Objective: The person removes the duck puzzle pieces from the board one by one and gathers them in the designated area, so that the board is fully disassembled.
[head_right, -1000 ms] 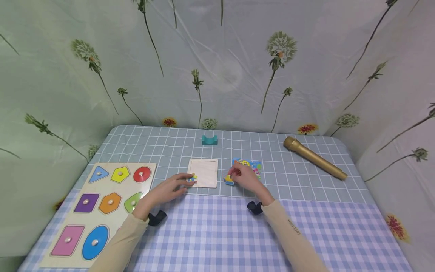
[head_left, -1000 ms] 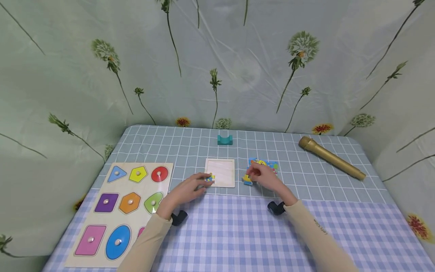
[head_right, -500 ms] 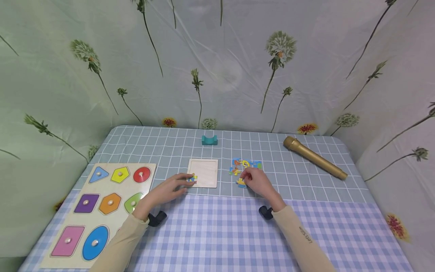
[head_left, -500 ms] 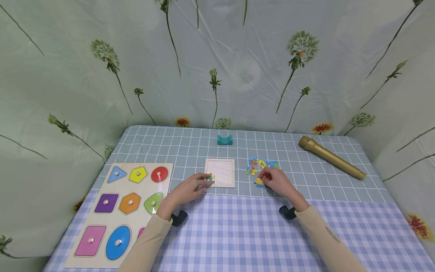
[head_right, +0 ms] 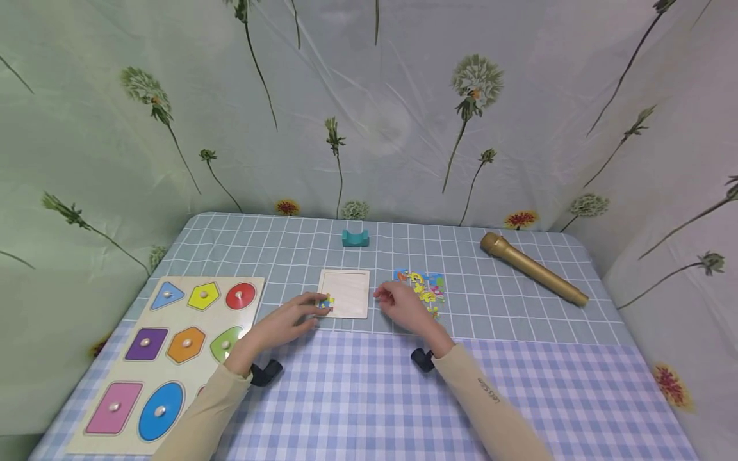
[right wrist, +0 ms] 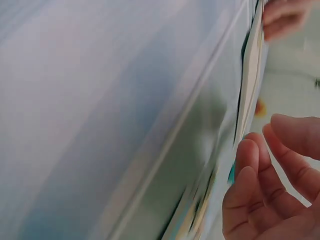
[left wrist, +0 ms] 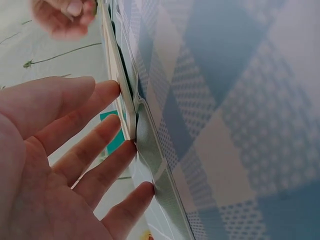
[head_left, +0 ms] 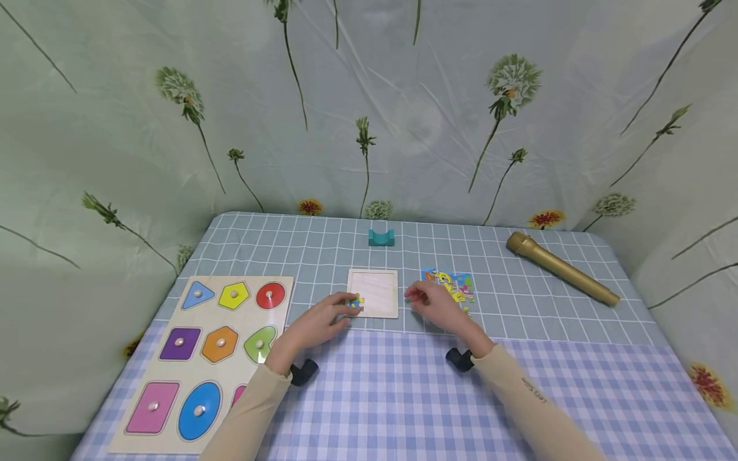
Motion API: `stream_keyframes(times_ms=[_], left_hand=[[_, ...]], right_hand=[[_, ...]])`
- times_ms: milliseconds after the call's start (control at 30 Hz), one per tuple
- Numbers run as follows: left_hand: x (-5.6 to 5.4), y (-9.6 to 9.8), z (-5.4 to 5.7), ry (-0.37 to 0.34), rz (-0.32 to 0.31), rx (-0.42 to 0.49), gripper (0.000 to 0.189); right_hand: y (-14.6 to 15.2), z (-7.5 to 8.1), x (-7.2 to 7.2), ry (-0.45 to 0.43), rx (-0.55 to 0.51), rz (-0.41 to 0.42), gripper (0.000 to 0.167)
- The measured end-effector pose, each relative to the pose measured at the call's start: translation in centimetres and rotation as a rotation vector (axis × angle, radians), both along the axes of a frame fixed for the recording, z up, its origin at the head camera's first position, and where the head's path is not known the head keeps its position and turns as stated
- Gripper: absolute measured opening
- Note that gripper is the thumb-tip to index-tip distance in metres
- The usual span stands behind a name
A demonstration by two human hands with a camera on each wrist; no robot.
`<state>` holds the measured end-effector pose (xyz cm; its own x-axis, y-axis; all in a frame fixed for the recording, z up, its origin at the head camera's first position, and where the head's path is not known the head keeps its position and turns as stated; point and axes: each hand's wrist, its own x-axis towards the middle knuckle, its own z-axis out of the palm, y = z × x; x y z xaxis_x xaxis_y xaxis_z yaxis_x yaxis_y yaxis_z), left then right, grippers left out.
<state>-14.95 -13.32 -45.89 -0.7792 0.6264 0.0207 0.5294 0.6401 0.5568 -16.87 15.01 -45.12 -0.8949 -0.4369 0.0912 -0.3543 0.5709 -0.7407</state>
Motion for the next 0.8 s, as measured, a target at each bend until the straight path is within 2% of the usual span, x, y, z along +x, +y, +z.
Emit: stream_keyframes(times_ms=[133, 333, 533, 667, 800], left_hand=[[0.1, -0.1, 0.0, 0.004, 0.002, 0.013, 0.029], [0.1, -0.9, -0.2, 0.039, 0.003, -0.018, 0.027], [0.0, -1.6, -0.2, 0.093, -0.070, -0.063, 0.030], [0.0, -1.9, -0.2, 0.090, -0.090, -0.073, 0.031], [0.0, -2.1, -0.4, 0.068, -0.095, -0.063, 0.032]], right_hand=[[-3.4, 0.1, -0.4, 0.001, 0.029, 0.042, 0.022], [-6.5, -0.2, -1.1, 0.009, 0.095, 0.045, 0.029], [-7.8, -0.5, -1.3, 0.048, 0.185, 0.056, 0.032], [-8.3, -0.6, -1.3, 0.055, 0.199, 0.105, 0.030], [-8.6, -0.5, -1.2, 0.026, 0.177, 0.110, 0.027]])
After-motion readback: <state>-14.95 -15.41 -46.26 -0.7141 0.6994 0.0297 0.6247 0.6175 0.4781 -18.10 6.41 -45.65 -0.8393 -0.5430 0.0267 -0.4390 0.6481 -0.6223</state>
